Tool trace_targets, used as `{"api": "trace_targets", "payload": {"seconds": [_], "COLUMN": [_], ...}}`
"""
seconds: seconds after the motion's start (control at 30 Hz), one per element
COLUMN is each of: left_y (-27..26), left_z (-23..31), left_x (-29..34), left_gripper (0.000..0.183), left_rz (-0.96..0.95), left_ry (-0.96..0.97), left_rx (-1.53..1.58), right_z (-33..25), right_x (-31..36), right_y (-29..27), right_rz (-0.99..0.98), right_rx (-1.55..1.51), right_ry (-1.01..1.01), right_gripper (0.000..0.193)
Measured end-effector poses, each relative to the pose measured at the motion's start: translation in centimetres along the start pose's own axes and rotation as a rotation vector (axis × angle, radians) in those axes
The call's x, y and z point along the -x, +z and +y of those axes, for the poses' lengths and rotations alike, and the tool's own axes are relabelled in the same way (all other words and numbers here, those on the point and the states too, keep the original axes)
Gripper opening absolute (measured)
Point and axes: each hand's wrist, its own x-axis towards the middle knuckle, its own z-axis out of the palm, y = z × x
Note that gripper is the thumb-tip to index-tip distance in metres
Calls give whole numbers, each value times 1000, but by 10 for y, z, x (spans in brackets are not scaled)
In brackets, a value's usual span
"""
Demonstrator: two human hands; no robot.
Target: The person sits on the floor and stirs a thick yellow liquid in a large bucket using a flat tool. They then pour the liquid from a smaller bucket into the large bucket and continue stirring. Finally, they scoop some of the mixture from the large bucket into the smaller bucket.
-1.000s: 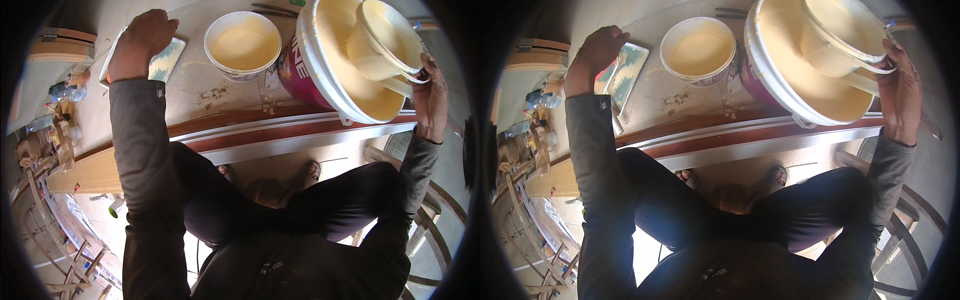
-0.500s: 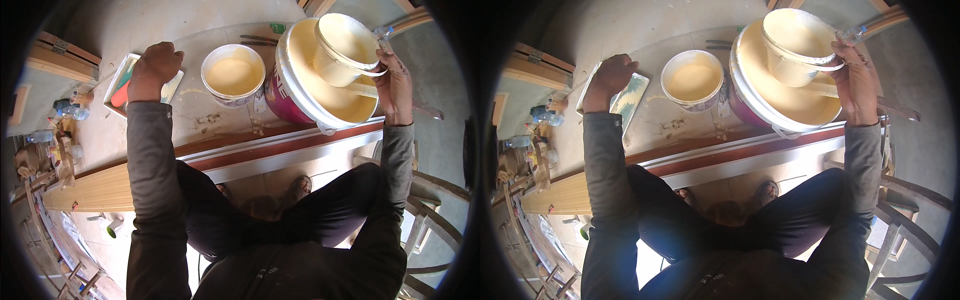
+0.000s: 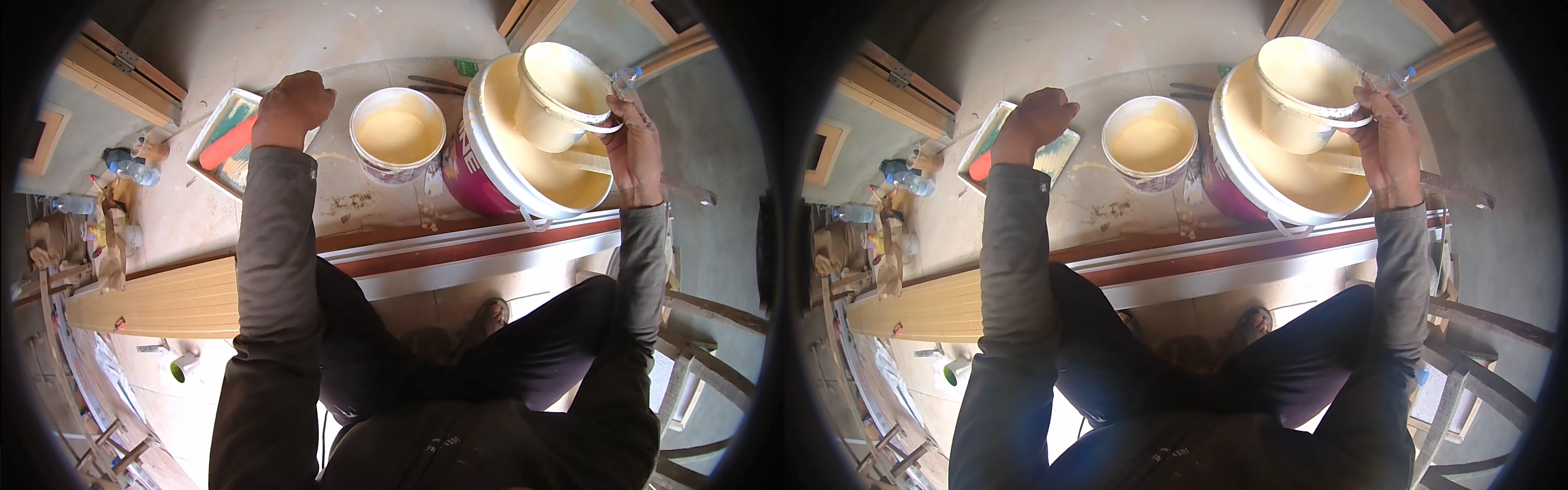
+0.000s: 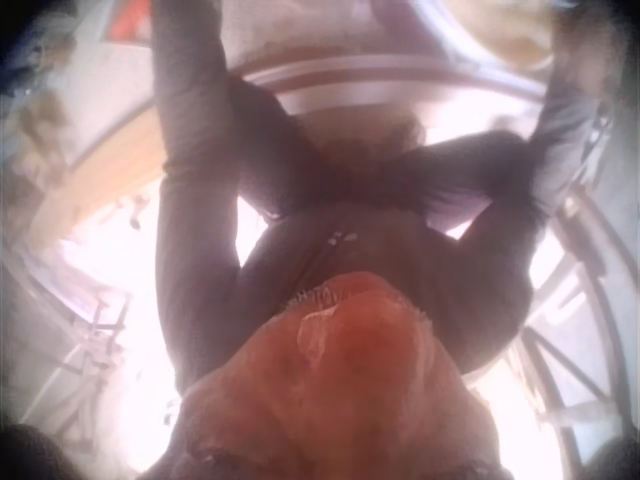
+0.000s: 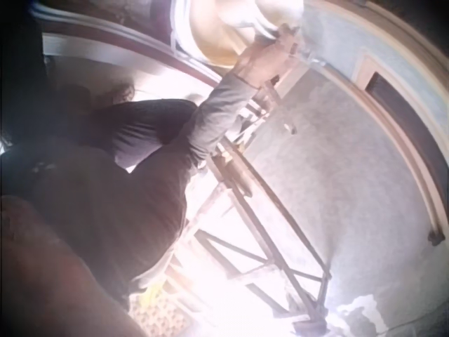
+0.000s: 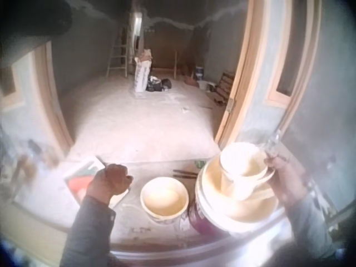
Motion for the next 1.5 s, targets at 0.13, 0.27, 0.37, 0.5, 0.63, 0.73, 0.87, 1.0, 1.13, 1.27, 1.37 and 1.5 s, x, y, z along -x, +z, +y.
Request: {"api": "trace_targets", "payload": {"seconds": [0.13, 0.27, 0.37, 0.5, 0.63, 0.73, 0.87, 1.0, 1.13, 1.27, 1.37, 1.5], "left_y": [-1, -2, -1, -4, 1, -1, -3, 1, -4, -6, -9, -12], "left_z": [-5, -5, -5, -9, -19, -22, -25, -32, -34, -30, -32, -34], "left_x": [-2, -1, 4, 6, 5, 6, 10, 7, 11, 15, 17, 20], "left_gripper": [40, 41, 41, 42, 43, 40, 39, 40, 40, 38, 38, 38], "left_rz": [-10, -9, 21, -9, 17, 15, 37, 48, 35, 59, 35, 45], "left_ry": [9, 0, 6, -13, 17, 10, 11, 21, -12, -26, -29, -21], "left_rx": [12, 46, 53, 45, 40, 41, 59, 45, 54, 70, 82, 76], "right_z": [-5, -9, -14, -17, -14, -12, -9, -13, -17, -23, -23, -25], "right_x": [1, -7, -11, -10, -10, -11, -14, -17, -23, -27, -30, -33], "right_y": [10, 12, 18, 29, 34, 37, 39, 47, 57, 62, 72, 79], "right_rz": [-6, -46, -52, -60, -88, -107, -121, -115, -147, -195, -217, -243], "right_rx": [-13, 9, 36, 33, 31, 49, 71, 138, 201, 249, 282, 384], "right_ry": [-16, -34, -30, -34, -23, -15, -21, -16, -14, -4, -8, 2], "right_gripper": [12, 8, 7, 9, 13, 14, 15, 18, 23, 29, 31, 33]}}
